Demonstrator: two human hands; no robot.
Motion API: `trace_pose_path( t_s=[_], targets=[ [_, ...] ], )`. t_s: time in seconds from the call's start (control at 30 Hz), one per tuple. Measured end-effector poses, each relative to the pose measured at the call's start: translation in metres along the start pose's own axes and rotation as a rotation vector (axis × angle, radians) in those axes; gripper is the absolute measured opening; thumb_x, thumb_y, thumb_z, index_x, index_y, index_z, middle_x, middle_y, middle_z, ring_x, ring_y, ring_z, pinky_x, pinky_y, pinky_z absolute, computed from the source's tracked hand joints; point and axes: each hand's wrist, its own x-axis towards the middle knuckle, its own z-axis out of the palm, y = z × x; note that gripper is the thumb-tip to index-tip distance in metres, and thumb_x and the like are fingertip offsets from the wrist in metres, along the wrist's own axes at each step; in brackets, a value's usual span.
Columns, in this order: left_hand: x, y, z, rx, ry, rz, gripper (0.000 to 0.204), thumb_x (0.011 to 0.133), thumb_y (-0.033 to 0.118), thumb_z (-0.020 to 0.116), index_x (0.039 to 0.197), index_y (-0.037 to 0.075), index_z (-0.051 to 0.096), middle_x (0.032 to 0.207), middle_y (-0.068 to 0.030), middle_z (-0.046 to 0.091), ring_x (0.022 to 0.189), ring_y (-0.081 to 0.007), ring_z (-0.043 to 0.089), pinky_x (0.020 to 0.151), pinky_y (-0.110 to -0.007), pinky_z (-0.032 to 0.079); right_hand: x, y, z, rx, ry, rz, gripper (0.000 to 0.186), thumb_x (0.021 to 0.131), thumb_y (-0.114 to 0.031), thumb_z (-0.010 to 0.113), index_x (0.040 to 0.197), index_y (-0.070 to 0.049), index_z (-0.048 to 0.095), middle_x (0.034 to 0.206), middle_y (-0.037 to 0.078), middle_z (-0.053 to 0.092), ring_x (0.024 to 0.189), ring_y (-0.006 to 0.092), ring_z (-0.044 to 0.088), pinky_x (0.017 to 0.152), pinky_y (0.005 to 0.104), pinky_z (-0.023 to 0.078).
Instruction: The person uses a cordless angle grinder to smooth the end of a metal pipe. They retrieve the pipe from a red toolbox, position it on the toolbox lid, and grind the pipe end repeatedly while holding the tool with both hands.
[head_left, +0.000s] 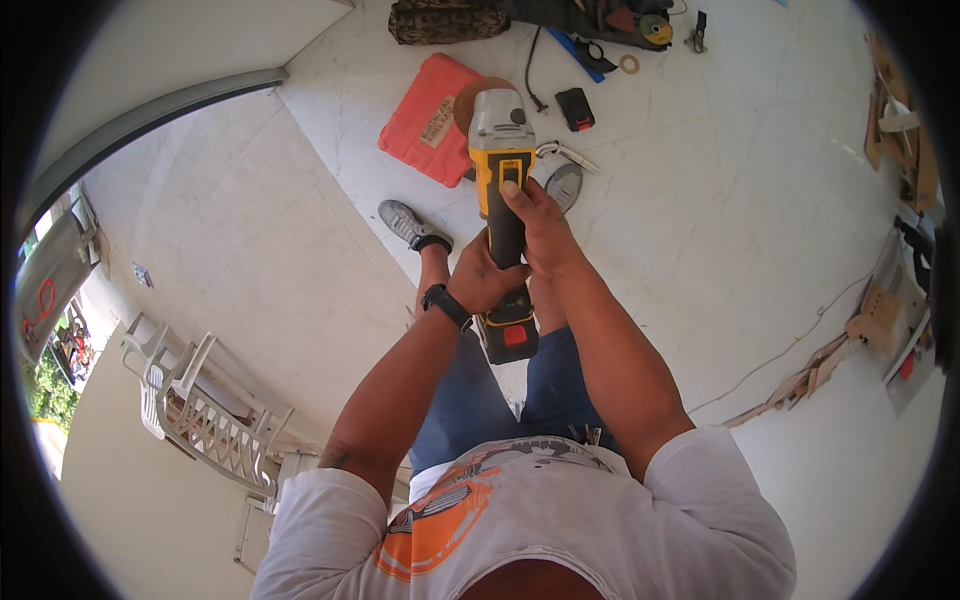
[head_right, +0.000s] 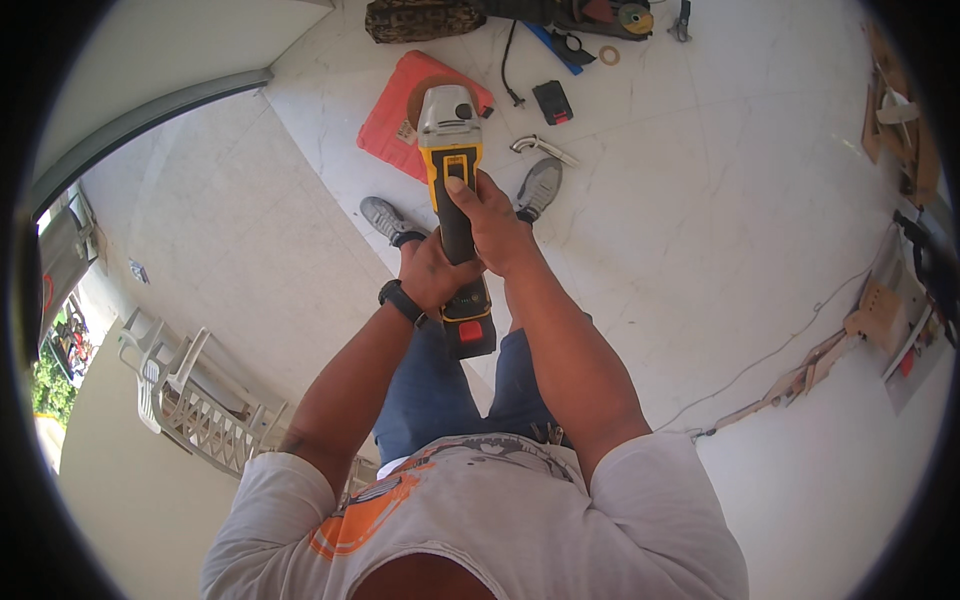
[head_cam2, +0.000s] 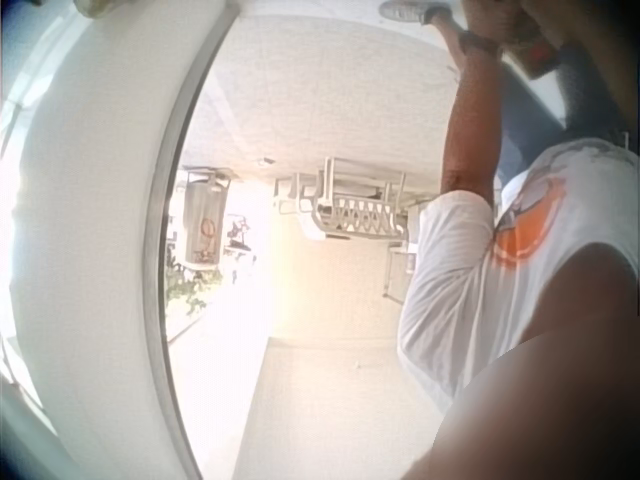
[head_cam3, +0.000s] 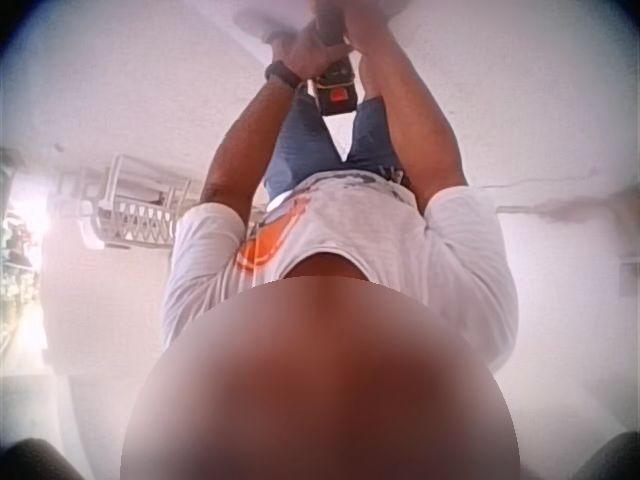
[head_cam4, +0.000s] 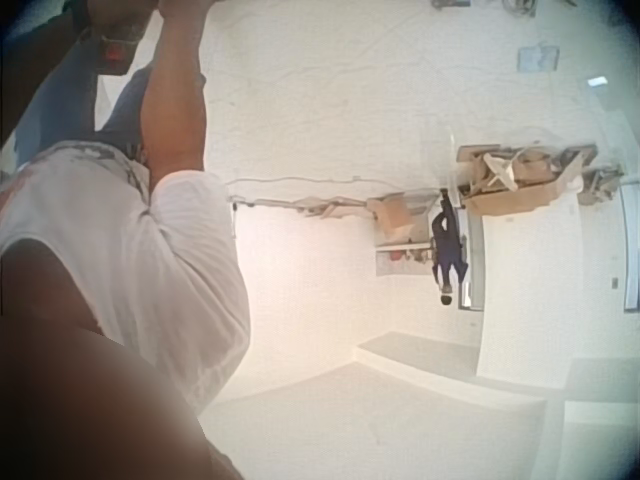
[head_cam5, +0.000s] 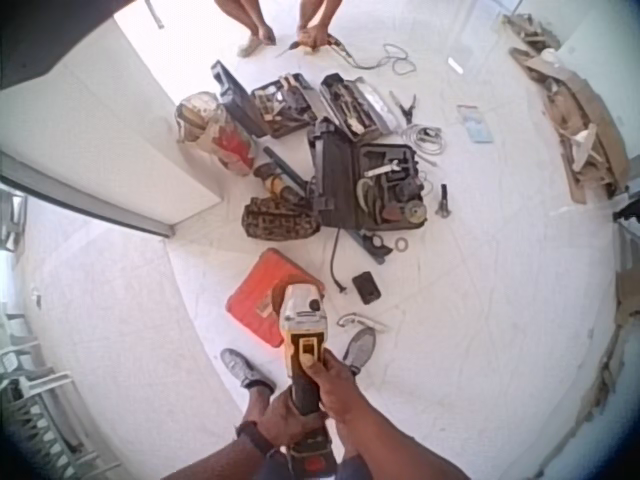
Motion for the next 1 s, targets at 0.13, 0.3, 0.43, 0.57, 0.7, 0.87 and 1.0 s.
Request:
trace_pose_path(
  t_s=[0.13, 0.3, 0.43, 0.57, 0.7, 0.87, 1.0],
  targets=[
    [0.001, -0.002, -0.008, 0.057, 0.001, 0.063, 0.067, 0.073, 0.035, 0.086, 0.126, 0.002, 0.063, 0.110, -0.0130, 0.075, 0.096, -0.0242, 0.075, 0.090, -0.035, 0.058, -0.002, 0.001, 0.008, 0.047, 0.066, -0.022, 0.060, 0.100, -0.054, 0.063, 0.132, -0.003, 0.059, 0.116, 0.007, 0.065, 0.103, 0.0155, 0.063, 0.092, 0.0326, 0.051],
    [0.012, -0.002, -0.016, 0.061, -0.066, 0.012, 0.069, 0.073, 0.031, 0.088, 0.128, 0.001, 0.061, 0.112, -0.0125, 0.075, 0.100, -0.0228, 0.074, 0.091, -0.035, 0.058, 0.001, -0.003, 0.015, 0.055, 0.111, -0.027, 0.061, 0.101, -0.055, 0.061, 0.134, -0.004, 0.059, 0.114, 0.005, 0.066, 0.102, 0.0150, 0.063, 0.092, 0.0309, 0.050],
    [0.021, -0.004, -0.012, -0.007, -0.097, -0.026, 0.067, 0.073, 0.025, 0.090, 0.127, 0.000, 0.060, 0.113, -0.0112, 0.074, 0.102, -0.0200, 0.073, 0.091, -0.035, 0.058, -0.002, -0.007, 0.019, -0.087, 0.123, -0.161, 0.060, 0.102, -0.057, 0.058, 0.125, -0.002, 0.058, 0.106, 0.007, 0.065, 0.093, 0.0148, 0.060, 0.085, 0.0311, 0.050],
    [0.016, -0.006, -0.003, -0.105, -0.022, 0.108, 0.065, 0.073, 0.023, 0.091, 0.125, 0.000, 0.060, 0.112, -0.0102, 0.074, 0.102, -0.0179, 0.071, 0.090, -0.034, 0.058, -0.001, -0.007, 0.023, -0.202, 0.113, -0.314, 0.062, 0.102, -0.060, 0.056, 0.114, 0.000, 0.058, 0.100, 0.009, 0.065, 0.090, 0.0159, 0.059, 0.081, 0.0321, 0.049],
    [0.012, -0.005, -0.001, -0.053, 0.008, 0.173, 0.064, 0.075, 0.026, 0.089, 0.124, -0.001, 0.059, 0.109, -0.0122, 0.074, 0.098, -0.0197, 0.072, 0.088, -0.036, 0.058, 0.000, -0.010, 0.024, -0.210, 0.174, -0.276, 0.063, 0.102, -0.062, 0.055, 0.109, 0.001, 0.059, 0.094, 0.010, 0.064, 0.087, 0.0165, 0.058, 0.079, 0.0329, 0.049],
    [0.018, -0.005, 0.003, -0.043, 0.026, 0.218, 0.065, 0.075, 0.029, 0.089, 0.122, -0.002, 0.058, 0.105, -0.0142, 0.075, 0.096, -0.0221, 0.074, 0.085, -0.037, 0.058, -0.003, -0.020, 0.021, -0.244, 0.171, -0.193, 0.063, 0.104, -0.062, 0.052, 0.123, -0.003, 0.064, 0.105, 0.006, 0.068, 0.094, 0.0140, 0.063, 0.084, 0.0294, 0.051],
    [0.021, -0.010, 0.004, -0.059, 0.012, 0.228, 0.065, 0.074, 0.031, 0.089, 0.122, -0.001, 0.058, 0.106, -0.0150, 0.075, 0.097, -0.0232, 0.074, 0.085, -0.037, 0.058, -0.006, -0.025, 0.024, -0.233, 0.199, -0.228, 0.067, 0.102, -0.064, 0.053, 0.111, 0.002, 0.059, 0.095, 0.011, 0.064, 0.087, 0.0170, 0.058, 0.081, 0.0323, 0.049]
  ],
)
